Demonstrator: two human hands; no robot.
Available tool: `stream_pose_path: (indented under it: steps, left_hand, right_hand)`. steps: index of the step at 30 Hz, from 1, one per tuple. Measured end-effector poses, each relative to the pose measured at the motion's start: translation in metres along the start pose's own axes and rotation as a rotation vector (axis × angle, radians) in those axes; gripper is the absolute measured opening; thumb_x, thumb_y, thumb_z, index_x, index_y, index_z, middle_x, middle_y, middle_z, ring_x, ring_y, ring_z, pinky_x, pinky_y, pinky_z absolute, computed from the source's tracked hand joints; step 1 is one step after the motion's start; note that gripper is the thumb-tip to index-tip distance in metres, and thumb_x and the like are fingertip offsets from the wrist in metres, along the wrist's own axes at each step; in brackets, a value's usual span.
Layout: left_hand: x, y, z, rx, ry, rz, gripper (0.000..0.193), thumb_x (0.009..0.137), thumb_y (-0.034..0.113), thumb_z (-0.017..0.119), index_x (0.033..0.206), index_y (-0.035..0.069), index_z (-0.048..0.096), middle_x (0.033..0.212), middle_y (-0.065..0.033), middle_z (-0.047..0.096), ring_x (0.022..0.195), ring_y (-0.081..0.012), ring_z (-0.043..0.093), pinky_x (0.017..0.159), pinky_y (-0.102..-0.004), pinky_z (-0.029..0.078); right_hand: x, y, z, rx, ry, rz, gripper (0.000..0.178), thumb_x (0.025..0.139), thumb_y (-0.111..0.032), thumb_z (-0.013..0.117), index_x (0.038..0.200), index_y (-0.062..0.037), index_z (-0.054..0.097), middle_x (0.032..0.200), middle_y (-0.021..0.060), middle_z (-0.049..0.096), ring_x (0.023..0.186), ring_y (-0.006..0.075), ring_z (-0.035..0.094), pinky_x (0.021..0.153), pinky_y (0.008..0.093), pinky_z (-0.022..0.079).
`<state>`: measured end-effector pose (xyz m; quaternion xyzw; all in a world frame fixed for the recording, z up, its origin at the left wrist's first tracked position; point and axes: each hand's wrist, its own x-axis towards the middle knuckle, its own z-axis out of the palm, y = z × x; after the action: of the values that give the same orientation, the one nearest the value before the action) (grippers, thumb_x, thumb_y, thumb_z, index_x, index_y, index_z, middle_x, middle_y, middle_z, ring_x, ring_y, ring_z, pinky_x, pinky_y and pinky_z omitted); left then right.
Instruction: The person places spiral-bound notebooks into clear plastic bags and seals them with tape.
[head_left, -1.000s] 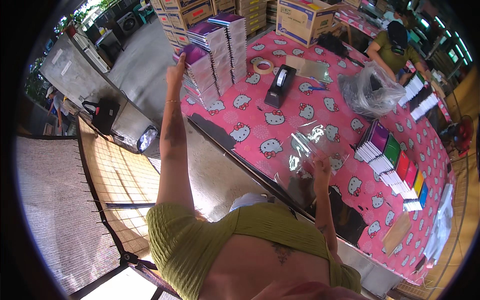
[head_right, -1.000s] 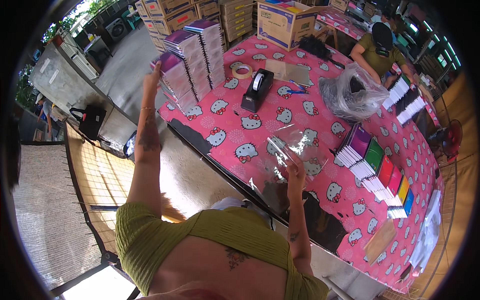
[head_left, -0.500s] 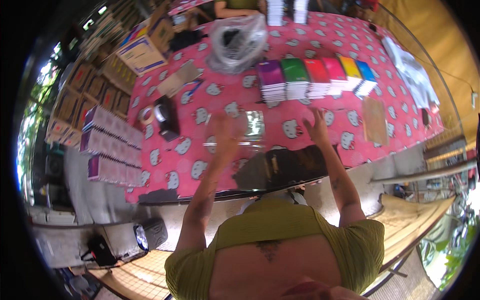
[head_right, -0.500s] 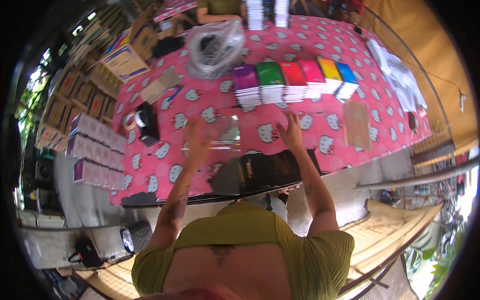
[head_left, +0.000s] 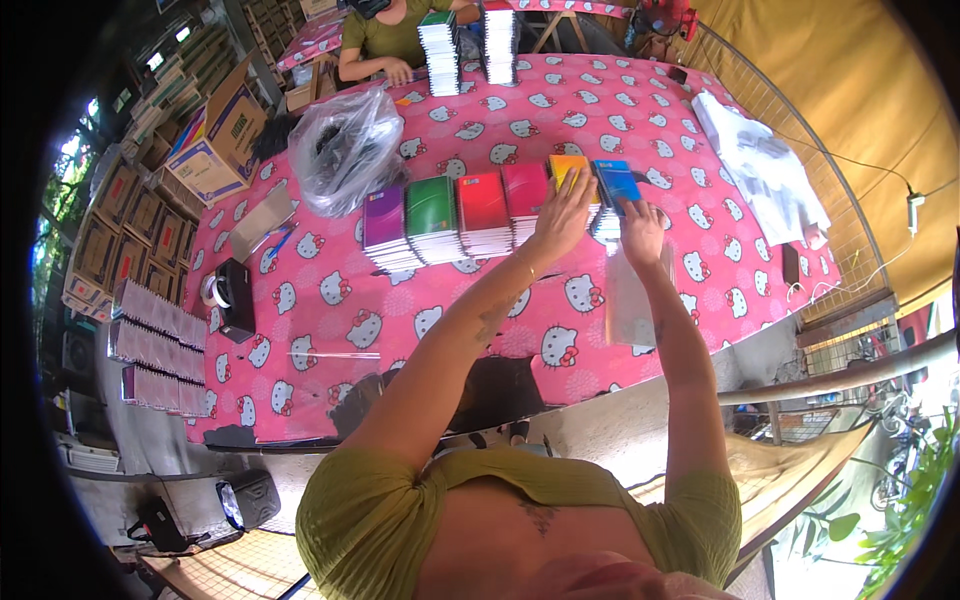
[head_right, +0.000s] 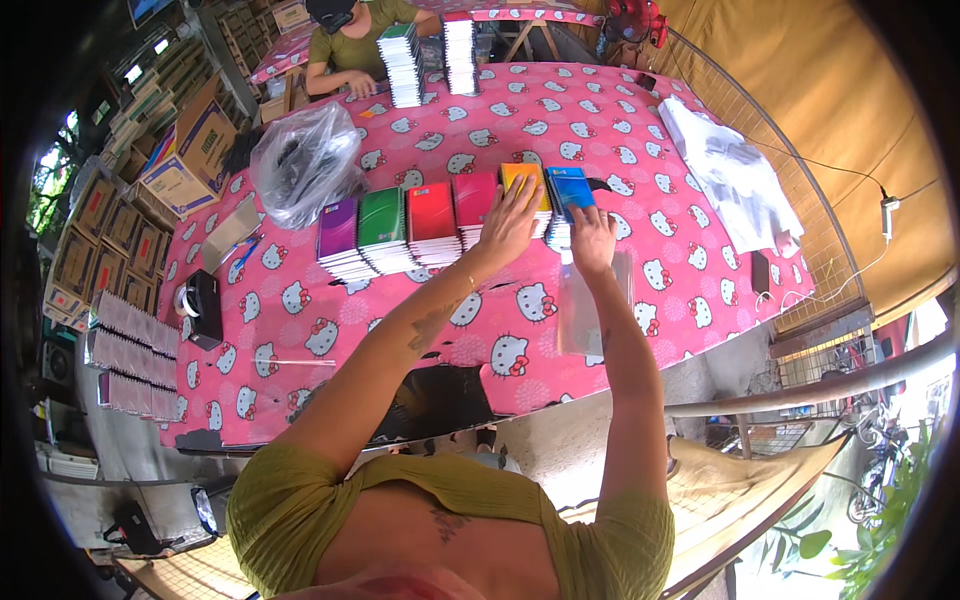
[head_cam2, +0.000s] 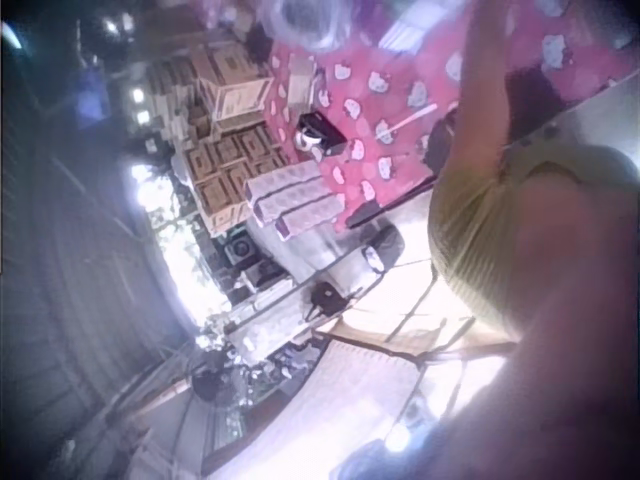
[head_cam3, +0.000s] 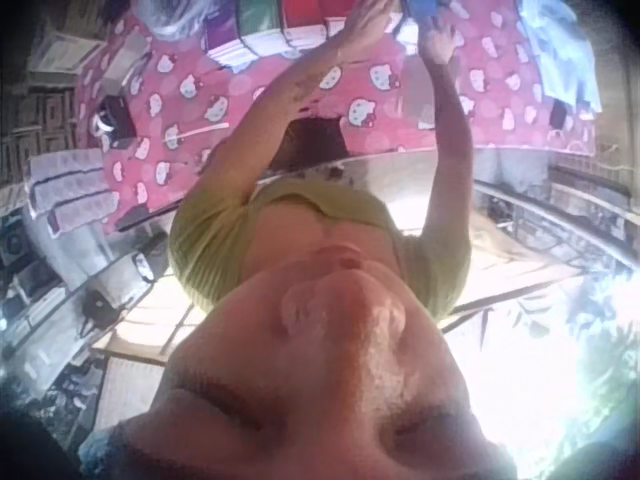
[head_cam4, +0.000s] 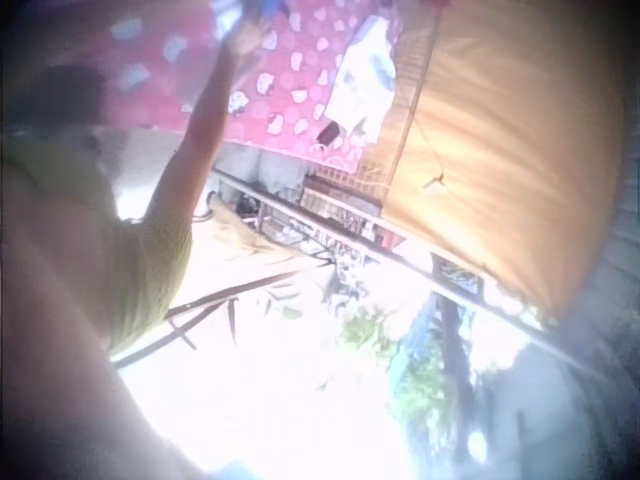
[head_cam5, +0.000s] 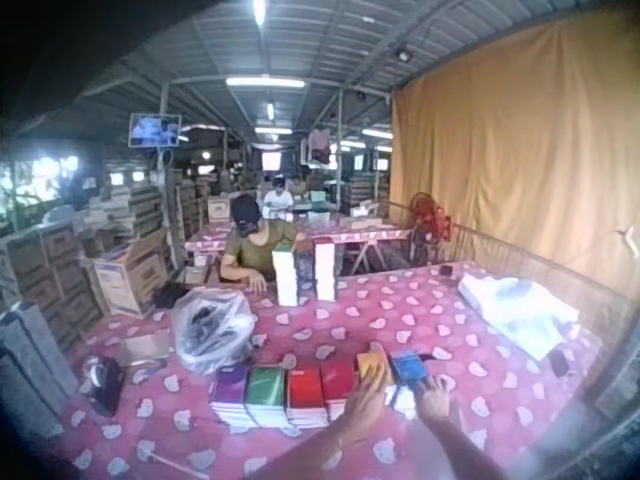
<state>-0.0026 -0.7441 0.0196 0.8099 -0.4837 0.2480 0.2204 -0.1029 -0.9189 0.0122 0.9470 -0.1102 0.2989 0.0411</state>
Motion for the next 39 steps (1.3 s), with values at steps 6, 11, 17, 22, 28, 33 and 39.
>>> stream_pose_path:
  steps: [6,11,17,22,28,33,39]
  left_hand:
    - [0.007,-0.003,-0.026,-0.266,0.278,-0.014,0.034,0.082,-0.006,0.058,0.113,0.003,0.067,0.109,-0.0176,0.070,0.100,-0.0339,0.067,0.088,-0.0399,0.056]
    - [-0.130,0.030,-0.095,-0.279,0.170,0.026,0.032,0.085,-0.002,0.061,0.115,0.007,0.067,0.119,-0.0145,0.067,0.112,-0.0321,0.064,0.099,-0.0448,0.049]
    - [-0.230,0.045,-0.080,-0.391,-0.184,-0.115,0.042,0.088,0.007,0.064,0.129,0.004,0.057,0.124,-0.0168,0.062,0.116,-0.0383,0.059,0.102,-0.0466,0.046]
    - [-0.115,-0.042,-0.112,0.387,0.208,-0.417,0.048,0.086,0.005,0.061,0.133,0.002,0.053,0.136,-0.0197,0.056,0.132,-0.0370,0.048,0.110,-0.0533,0.038]
    - [-0.163,-0.073,-0.158,0.170,0.080,-0.293,0.043,0.085,-0.002,0.058,0.127,0.004,0.059,0.129,-0.0144,0.063,0.123,-0.0329,0.059,0.107,-0.0511,0.041]
    - [-0.208,0.056,-0.120,-0.018,0.033,-0.101,0.042,0.081,0.006,0.063,0.123,0.002,0.059,0.125,-0.0178,0.062,0.099,-0.0338,0.064,0.092,-0.0447,0.050]
    - [-0.184,0.060,-0.091,-0.207,-0.216,-0.422,0.049,0.090,0.011,0.059,0.137,-0.001,0.049,0.133,-0.0236,0.056,0.123,-0.0399,0.054,0.102,-0.0518,0.043]
  right_hand:
    - [-0.089,0.035,-0.026,1.270,0.035,0.563,0.022,0.083,-0.001,0.066,0.105,-0.0039,0.068,0.110,0.0082,0.068,0.107,0.0221,0.063,0.097,0.0412,0.047]
    - [-0.122,-0.041,-0.006,0.958,-0.376,-0.166,0.031,0.074,0.008,0.060,0.102,-0.0026,0.071,0.127,0.0134,0.062,0.112,0.0309,0.062,0.097,0.0395,0.051]
    - [-0.046,-0.077,0.010,0.910,-0.355,0.158,0.045,0.077,0.001,0.067,0.122,-0.0068,0.067,0.137,0.0104,0.057,0.125,0.0317,0.055,0.103,0.0423,0.045]
    - [0.015,-0.168,0.007,0.552,0.088,-0.406,0.051,0.076,-0.008,0.069,0.127,-0.0095,0.062,0.139,0.0068,0.057,0.126,0.0264,0.055,0.103,0.0442,0.044]
    - [-0.083,-0.152,-0.058,0.446,-0.030,-0.641,0.036,0.081,-0.013,0.061,0.117,-0.0110,0.067,0.128,0.0034,0.060,0.115,0.0242,0.058,0.100,0.0437,0.043]
    - [-0.188,-0.104,-0.020,0.977,-0.288,-0.222,0.028,0.086,-0.001,0.059,0.112,-0.0067,0.067,0.119,0.0063,0.060,0.107,0.0245,0.061,0.089,0.0433,0.049]
    - [-0.055,-0.116,-0.023,0.698,0.099,-0.056,0.054,0.082,0.001,0.063,0.135,-0.0072,0.055,0.137,0.0150,0.055,0.125,0.0306,0.055,0.106,0.0440,0.042]
